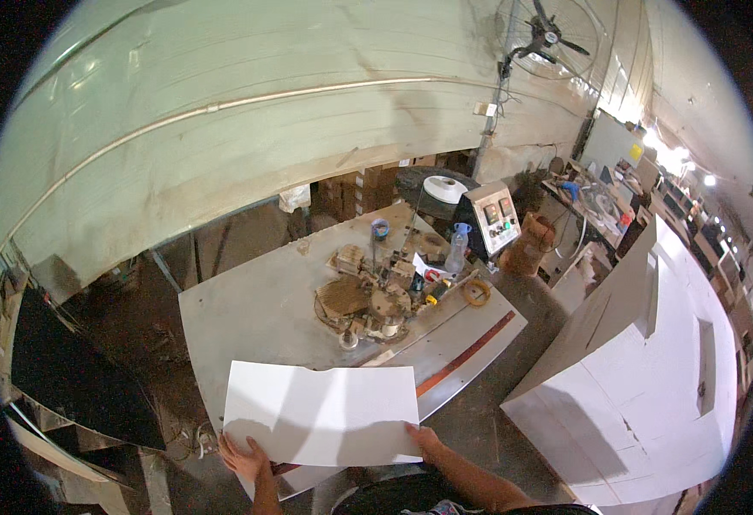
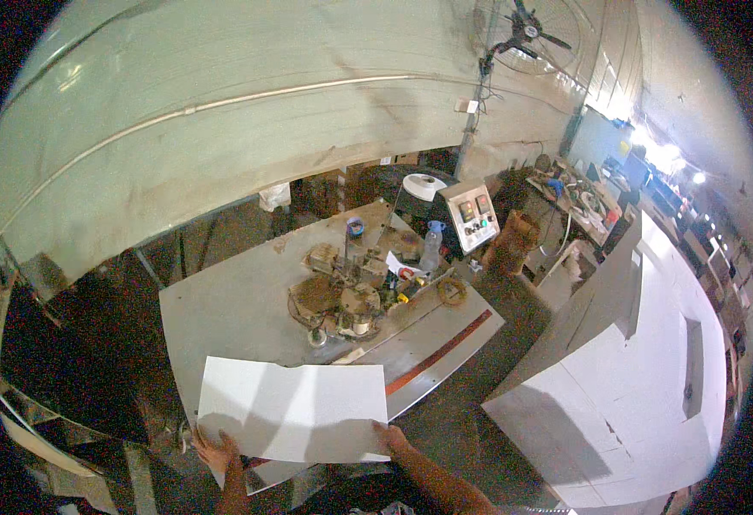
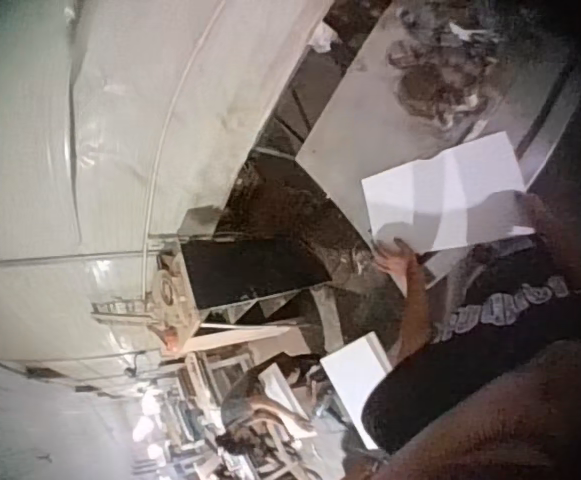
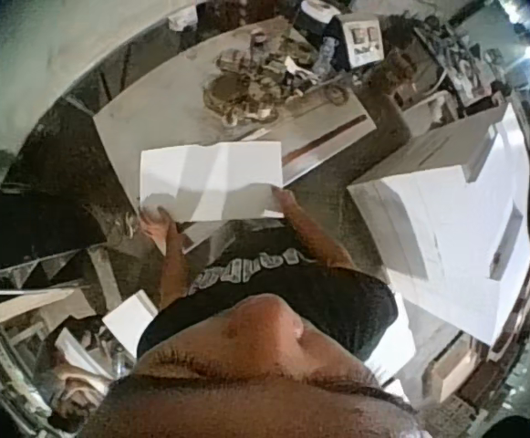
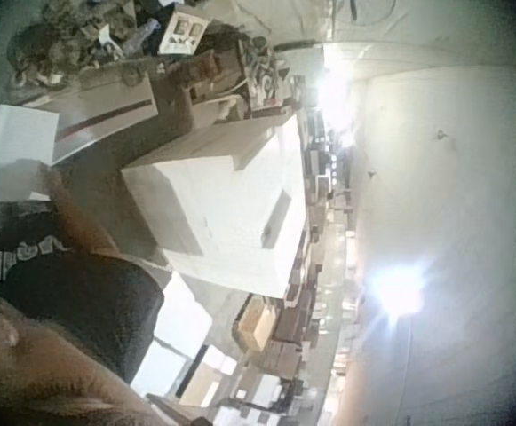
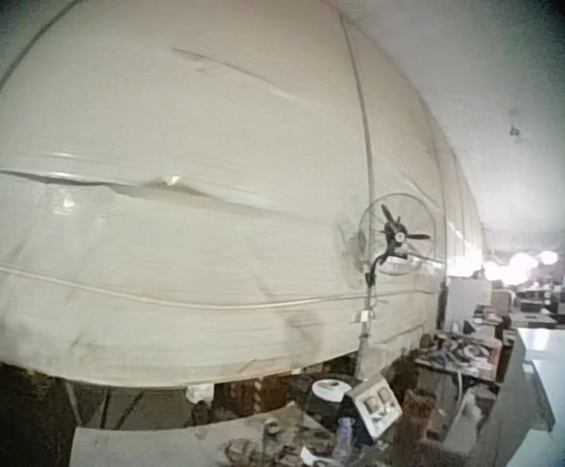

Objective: The person repeatedly picks up white rectangular panels from a stack, places them on a workbench, and then returns them to the stack. The cycle of picking, placing, and restacking is repeated throughout the clip.

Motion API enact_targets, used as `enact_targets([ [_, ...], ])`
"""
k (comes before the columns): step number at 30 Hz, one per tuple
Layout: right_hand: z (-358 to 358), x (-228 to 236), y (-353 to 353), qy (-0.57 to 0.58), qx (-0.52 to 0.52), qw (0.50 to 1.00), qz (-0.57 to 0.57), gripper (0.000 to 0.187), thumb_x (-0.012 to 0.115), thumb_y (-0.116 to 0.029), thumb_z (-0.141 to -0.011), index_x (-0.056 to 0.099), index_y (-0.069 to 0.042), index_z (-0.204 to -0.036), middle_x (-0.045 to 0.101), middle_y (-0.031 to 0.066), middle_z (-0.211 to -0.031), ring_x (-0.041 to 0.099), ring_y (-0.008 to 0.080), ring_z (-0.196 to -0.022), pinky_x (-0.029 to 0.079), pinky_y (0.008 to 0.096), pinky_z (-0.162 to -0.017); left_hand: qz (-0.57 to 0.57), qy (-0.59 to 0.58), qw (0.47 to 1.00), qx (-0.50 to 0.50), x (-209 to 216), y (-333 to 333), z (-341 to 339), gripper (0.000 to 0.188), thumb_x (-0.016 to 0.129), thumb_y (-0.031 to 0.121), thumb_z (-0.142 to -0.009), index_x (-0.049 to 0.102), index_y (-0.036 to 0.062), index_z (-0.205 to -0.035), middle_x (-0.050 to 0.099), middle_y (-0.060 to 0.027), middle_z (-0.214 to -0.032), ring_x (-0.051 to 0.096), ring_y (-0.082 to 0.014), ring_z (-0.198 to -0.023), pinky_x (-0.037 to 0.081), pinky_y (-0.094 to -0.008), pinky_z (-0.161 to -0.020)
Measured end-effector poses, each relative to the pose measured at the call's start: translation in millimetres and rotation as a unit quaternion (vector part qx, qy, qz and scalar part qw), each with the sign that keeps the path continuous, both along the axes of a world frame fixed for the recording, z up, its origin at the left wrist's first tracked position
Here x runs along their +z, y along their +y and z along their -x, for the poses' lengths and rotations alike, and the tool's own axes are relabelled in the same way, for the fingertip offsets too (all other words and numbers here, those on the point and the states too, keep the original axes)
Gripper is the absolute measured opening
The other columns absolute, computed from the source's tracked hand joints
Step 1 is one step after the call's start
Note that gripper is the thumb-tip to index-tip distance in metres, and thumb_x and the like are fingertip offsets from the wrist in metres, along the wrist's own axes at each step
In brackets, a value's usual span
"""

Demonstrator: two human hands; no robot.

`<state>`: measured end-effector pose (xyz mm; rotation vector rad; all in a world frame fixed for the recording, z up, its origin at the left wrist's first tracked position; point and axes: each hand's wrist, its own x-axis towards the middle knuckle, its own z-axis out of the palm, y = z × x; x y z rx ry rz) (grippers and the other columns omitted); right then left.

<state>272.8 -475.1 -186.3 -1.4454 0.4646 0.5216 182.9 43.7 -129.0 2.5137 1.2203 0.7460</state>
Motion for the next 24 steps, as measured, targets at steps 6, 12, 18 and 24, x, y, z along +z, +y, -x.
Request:
enact_targets([
  [6, -9.9, -3.8, -43.5, -0.032, 0.090, 0.992, 0.082, 0.064, 0.068, -0.053, -0.117, 0.077, 0.007, -0.137, 0.082, 0.0150, -0.115, 0.078, 0.0248, -0.101, 0.063, 0.0451, -0.091, 0.109, 0.121, 0.976, 0.143, 26.0, -10.3, -16.8, 0.091, 0.077, 0.066, -0.101, 0.048, 0.0251, -0.177, 0.043, -0.0181, -0.180, 0.038, -0.0479, -0.165, 0.029, -0.0707, -0.132],
  [12, -36.6, 45.0, -167.1, -0.041, 0.156, 0.953, 0.256, 0.057, 0.069, -0.051, -0.116, 0.076, 0.000, -0.141, 0.081, 0.0161, -0.122, 0.076, 0.0293, -0.111, 0.061, 0.0458, -0.095, 0.026, 0.146, 0.975, 0.166, 13.0, -143.6, -35.7, 0.094, 0.086, 0.081, -0.084, 0.065, 0.0321, -0.161, 0.054, -0.0170, -0.160, 0.044, -0.0470, -0.149, 0.030, -0.0710, -0.124],
  [18, -63.2, 52.1, -354.8, -0.083, 0.067, 0.974, 0.198, 0.065, 0.081, -0.036, -0.110, 0.062, -0.002, -0.162, 0.072, 0.0185, -0.147, 0.069, 0.0317, -0.130, 0.057, 0.0495, -0.108, 0.157, 0.092, 0.976, 0.123, 16.5, -334.6, -51.1, 0.103, 0.089, 0.078, -0.083, 0.058, 0.0254, -0.166, 0.043, -0.0205, -0.170, 0.034, -0.0512, -0.158, 0.018, -0.0730, -0.132],
  [24, -106.3, 76.1, -477.0, -0.197, 0.006, 0.950, 0.241, 0.083, 0.081, -0.028, -0.111, 0.041, -0.005, -0.180, 0.052, 0.0195, -0.177, 0.051, 0.0329, -0.158, 0.042, 0.0470, -0.131, 0.220, 0.129, 0.967, 0.027, 49.9, -473.5, -106.1, 0.108, 0.092, 0.073, -0.084, 0.053, 0.0226, -0.170, 0.044, -0.0201, -0.166, 0.035, -0.0492, -0.155, 0.021, -0.0710, -0.129],
])
